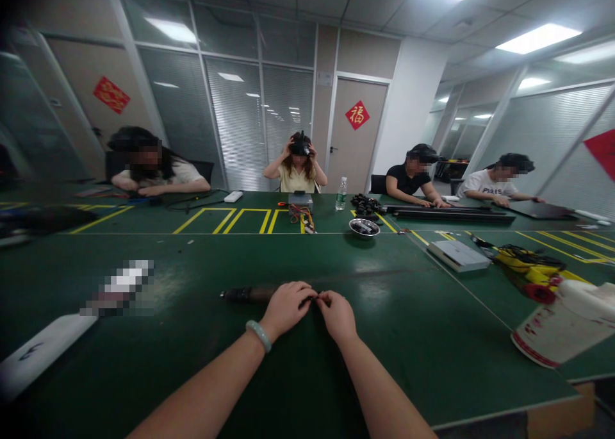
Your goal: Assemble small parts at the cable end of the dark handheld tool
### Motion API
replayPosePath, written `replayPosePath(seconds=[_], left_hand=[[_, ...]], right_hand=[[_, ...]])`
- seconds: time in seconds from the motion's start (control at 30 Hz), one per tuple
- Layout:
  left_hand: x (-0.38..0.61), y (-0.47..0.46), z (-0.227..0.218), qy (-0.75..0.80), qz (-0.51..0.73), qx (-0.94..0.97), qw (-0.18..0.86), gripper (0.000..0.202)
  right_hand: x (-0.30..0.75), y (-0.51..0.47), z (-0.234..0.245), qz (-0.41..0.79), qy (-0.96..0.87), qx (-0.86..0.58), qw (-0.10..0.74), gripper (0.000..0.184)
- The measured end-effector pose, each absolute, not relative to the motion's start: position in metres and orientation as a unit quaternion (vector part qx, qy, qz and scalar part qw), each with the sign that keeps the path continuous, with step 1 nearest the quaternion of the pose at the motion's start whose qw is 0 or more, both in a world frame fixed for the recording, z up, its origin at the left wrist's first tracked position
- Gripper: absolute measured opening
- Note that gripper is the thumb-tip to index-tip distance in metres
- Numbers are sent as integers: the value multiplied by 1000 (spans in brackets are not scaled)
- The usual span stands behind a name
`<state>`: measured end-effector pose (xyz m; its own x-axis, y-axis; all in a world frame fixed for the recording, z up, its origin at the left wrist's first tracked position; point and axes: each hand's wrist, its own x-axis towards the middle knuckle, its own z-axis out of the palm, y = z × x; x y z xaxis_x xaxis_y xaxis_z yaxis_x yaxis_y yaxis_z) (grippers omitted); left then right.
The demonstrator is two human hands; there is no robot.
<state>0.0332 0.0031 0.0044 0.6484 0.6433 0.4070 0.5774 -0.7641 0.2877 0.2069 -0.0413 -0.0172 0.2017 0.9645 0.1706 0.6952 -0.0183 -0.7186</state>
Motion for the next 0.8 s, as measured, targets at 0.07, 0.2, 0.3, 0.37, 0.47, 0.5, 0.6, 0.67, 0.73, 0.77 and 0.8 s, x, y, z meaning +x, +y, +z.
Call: replayPosePath(seconds=[0.07, 0.2, 0.3, 0.37, 0.47, 0.5, 0.6, 0.67, 0.73, 0.77, 0.8], left_hand=[[33, 3, 4, 344, 251, 902, 68, 24], [34, 3, 4, 351, 252, 899, 68, 19], [34, 3, 4, 343, 249, 903, 68, 18], [34, 2, 4, 339, 251, 904, 68, 20], [34, 2, 4, 344, 256, 901, 68, 22], [34, 2, 5, 345, 257, 900, 68, 21], [34, 2, 5, 339, 250, 904, 68, 18], [34, 2, 5, 336, 248, 906, 67, 20], [33, 2, 5, 340, 250, 904, 68, 23], [33, 2, 5, 344, 252, 902, 68, 24], [33, 2, 5, 347, 253, 900, 69, 24]], right_hand=[[207, -41, -17, 188, -603, -689, 357, 19], [207, -41, -17, 186, -603, -689, 357, 20], [207, -42, -18, 183, -602, -690, 357, 20], [207, -42, -18, 182, -602, -691, 356, 20], [208, -42, -18, 182, -602, -691, 356, 20], [208, -42, -19, 182, -602, -691, 357, 20], [208, -40, -20, 182, -603, -690, 357, 20], [208, -39, -22, 182, -603, -690, 356, 20], [208, -38, -23, 181, -603, -691, 355, 20], [208, -38, -23, 180, -603, -691, 355, 20], [208, -38, -23, 180, -603, -691, 356, 20]])
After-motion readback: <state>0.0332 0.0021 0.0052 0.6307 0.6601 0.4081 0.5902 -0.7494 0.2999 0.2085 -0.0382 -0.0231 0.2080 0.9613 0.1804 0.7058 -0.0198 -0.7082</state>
